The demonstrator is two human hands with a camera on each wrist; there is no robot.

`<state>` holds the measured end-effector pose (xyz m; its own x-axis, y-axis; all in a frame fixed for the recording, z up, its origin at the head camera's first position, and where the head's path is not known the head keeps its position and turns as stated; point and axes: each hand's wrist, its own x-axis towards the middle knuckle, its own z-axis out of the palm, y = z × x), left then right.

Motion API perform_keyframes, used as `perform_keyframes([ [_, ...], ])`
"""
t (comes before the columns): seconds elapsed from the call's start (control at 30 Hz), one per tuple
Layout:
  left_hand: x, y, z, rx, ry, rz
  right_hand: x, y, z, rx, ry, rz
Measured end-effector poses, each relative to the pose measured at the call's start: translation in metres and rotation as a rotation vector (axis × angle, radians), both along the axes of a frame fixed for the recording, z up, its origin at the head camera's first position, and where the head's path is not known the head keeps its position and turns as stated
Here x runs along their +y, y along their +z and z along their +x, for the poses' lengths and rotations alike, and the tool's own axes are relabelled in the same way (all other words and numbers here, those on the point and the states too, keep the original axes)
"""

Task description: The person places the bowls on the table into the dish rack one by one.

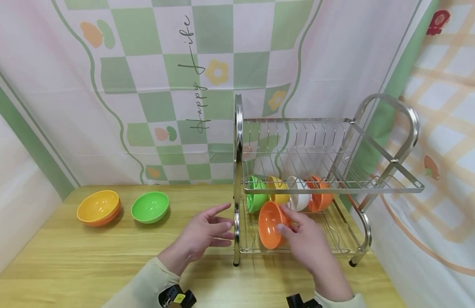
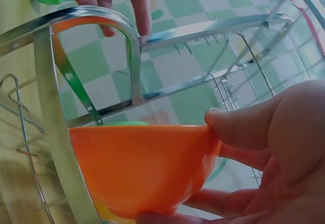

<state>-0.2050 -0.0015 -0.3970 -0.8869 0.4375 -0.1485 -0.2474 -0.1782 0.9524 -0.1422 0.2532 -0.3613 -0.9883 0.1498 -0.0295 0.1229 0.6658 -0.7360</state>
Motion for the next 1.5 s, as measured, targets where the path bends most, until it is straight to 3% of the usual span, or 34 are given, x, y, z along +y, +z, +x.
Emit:
perform_keyframes([
  [0.7,0.019,-0.007,-0.007,0.057,0.060,-0.086,-0.023,-0.006,-0.009,0.076,0.103,0.168],
  [1.03,0.021,-0.004,-0.008,0.050,0.063,-0.137,-0.026,-0.011,-0.012,0.102,0.118,0.179],
  [1.5,0.022,-0.002,-0.009,0.041,0.054,-0.190,-0.031,-0.010,-0.014,0.065,0.109,0.167],
])
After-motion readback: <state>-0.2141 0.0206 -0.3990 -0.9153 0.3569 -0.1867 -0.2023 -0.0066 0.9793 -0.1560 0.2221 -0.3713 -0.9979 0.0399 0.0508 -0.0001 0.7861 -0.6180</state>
